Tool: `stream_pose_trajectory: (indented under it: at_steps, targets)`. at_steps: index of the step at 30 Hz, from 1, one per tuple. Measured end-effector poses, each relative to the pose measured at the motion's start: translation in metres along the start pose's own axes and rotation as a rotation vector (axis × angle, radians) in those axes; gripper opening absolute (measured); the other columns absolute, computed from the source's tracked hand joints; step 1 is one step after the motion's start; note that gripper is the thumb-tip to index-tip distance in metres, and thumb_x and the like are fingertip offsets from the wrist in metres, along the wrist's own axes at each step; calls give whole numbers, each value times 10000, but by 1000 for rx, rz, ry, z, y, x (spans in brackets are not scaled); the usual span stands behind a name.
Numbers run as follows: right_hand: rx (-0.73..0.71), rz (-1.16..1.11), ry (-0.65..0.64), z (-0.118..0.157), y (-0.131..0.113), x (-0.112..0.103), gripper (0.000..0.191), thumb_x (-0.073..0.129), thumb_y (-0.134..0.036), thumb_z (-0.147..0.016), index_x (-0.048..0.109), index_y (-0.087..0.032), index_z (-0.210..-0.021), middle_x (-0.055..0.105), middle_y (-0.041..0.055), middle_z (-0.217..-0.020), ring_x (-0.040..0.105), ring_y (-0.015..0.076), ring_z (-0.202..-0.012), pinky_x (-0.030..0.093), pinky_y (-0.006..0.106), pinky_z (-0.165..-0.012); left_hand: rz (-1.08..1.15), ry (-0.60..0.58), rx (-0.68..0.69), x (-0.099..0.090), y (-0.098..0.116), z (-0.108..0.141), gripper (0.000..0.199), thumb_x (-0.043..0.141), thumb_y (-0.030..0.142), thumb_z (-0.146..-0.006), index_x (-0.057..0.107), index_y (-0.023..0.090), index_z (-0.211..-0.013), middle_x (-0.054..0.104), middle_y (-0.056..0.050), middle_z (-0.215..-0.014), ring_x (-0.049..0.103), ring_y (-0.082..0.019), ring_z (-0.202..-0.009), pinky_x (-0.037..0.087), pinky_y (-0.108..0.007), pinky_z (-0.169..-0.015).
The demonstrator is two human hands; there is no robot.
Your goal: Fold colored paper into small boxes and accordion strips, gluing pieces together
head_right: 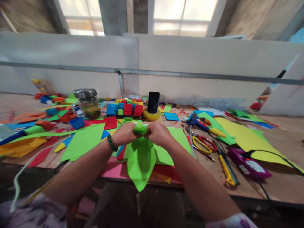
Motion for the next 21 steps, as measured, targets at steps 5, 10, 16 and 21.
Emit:
stream_pose_trajectory:
  at_steps: [5,10,16,21]
  targets:
    - [91,79,11,-1,10,-1,110,661,-153,-628,649,-172,-521,464,-28,-498,433,103,-520,236,235,-478,150,-82,65,8,4,-1,168,563,222,-733,712,150,-756,677,-45,-723,588,-186,-722,455,-258,-669]
    - [33,-119,27,-6,19,0,110,626,-235,-688,687,-165,-629,519,-32,-525,446,99,-515,262,222,-472,647,-152,46,16,-5,-7,210,558,307,-762,687,144,-791,629,-8,-691,547,-129,-657,455,-219,-592]
    - [-55,-290,229,-9,16,-18,70,629,-224,-663,636,-154,-665,595,-1,-629,477,106,-562,336,226,-511,856,-172,-154,27,-19,-8,261,632,376,-723,679,132,-802,563,11,-602,492,-86,-513,379,-191,-473]
    - [-84,-434,208,-11,13,-20,83,644,-241,-652,652,-158,-656,550,-22,-562,438,95,-508,320,227,-483,897,-205,-128,28,-19,-7,298,641,366,-722,711,153,-917,647,-9,-694,547,-97,-551,403,-196,-492]
Point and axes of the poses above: each hand's wrist, its own z-axis away from the middle knuckle, its own x-axis out of the palm, y = z × x, the point moved 8 cm from there along -z, towards the middle knuckle
